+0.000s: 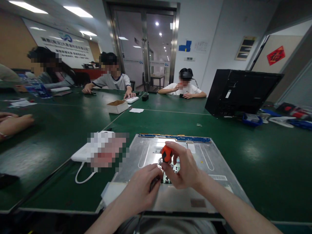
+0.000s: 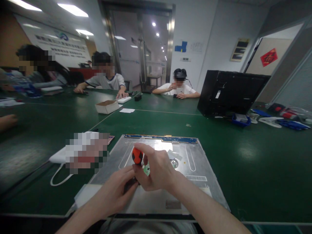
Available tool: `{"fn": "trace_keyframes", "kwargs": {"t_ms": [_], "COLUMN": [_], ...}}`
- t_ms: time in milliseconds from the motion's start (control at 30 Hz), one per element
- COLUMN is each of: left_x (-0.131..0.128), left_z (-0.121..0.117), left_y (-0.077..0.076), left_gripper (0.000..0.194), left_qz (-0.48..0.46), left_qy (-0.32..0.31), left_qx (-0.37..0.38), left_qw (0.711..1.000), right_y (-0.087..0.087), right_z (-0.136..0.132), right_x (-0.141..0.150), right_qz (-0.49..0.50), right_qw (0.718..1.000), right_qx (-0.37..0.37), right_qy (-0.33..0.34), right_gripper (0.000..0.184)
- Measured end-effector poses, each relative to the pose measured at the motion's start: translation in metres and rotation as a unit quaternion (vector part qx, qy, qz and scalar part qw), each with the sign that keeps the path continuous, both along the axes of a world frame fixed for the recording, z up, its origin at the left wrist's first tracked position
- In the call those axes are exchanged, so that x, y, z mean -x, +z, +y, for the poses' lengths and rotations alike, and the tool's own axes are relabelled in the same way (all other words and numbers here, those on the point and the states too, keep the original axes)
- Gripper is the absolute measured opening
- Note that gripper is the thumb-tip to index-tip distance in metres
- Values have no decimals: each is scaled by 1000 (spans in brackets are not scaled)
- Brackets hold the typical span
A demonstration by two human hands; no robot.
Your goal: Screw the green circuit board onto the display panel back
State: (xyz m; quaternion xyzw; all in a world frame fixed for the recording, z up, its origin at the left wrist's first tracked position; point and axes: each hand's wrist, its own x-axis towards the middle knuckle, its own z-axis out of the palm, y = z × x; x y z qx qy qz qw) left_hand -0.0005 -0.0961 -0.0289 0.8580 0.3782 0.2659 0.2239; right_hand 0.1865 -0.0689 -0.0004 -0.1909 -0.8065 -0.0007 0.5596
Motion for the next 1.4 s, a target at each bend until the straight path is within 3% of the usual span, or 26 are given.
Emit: {"fn": "trace_keyframes", "kwargs": {"t_ms": [233, 433, 767, 1000, 1233, 1400], "left_x": [0, 1, -1, 0, 0, 0], "left_z": [0, 1, 0, 0, 1, 0], "left_y": [-1, -7, 1, 0, -2, -1], "left_gripper": [19, 20, 21, 21, 20, 20], "left_qz": [2, -12, 0, 3, 1, 2], "left_qy": [5, 3, -2, 6, 8, 4], "left_qx": [-3, -14, 11, 7, -11, -4], "left_qw": [1000, 1000, 1000, 1000, 1000, 1000], "right_y": [-4, -3, -3, -4, -2, -2], "right_z": [1, 2, 0, -1, 2, 1], "right_x": [2, 0, 0, 2, 1, -1], "right_qz": [18, 1, -1, 30, 22, 14], "right_qw": [999, 1000, 1000, 999, 999, 1000], "right_qx": [-1, 2, 12, 19, 10, 13], "right_qy": [-32, -15, -11, -37, -21, -24], "right_gripper": [50, 47, 54, 49, 43, 47]}}
